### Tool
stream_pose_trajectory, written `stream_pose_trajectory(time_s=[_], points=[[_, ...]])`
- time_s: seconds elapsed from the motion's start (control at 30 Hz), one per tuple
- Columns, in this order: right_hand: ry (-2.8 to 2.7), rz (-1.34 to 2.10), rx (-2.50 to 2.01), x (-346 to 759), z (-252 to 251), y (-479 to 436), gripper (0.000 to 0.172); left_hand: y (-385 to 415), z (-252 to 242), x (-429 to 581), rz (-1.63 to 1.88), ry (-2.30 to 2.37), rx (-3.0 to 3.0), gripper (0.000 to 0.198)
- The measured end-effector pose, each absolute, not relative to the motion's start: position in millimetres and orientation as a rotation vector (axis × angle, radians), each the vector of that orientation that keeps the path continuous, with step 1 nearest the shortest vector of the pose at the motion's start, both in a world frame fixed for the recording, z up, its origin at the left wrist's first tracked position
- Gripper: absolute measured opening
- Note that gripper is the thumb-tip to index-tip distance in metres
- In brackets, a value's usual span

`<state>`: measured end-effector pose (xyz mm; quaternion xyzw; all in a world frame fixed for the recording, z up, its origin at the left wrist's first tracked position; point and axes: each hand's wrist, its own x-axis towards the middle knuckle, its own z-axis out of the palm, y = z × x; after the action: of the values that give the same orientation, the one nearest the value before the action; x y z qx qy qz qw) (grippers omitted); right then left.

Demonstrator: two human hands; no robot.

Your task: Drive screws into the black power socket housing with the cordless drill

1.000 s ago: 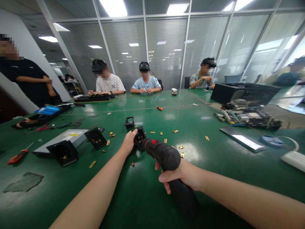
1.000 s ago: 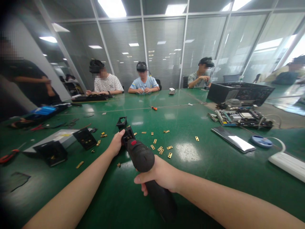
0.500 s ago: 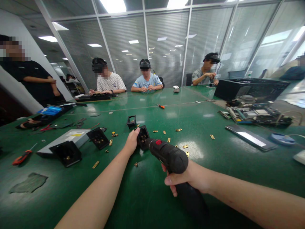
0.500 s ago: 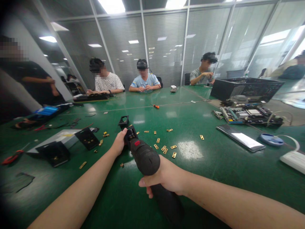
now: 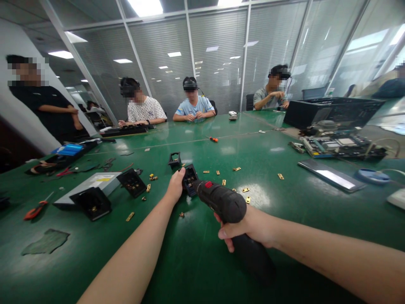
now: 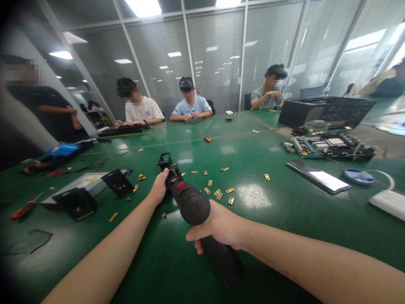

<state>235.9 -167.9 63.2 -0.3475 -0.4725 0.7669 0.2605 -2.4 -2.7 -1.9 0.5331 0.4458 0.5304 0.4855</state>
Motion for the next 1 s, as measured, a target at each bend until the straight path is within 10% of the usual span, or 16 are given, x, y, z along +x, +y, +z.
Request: stream_pose_trajectory(time_s=[1.0], points=[[-1.631,1.909,-0.831,237.8,78.2,-180.0,0.024,-15.0,12.7,7.9,1.678,1.035,1.369,0.046]])
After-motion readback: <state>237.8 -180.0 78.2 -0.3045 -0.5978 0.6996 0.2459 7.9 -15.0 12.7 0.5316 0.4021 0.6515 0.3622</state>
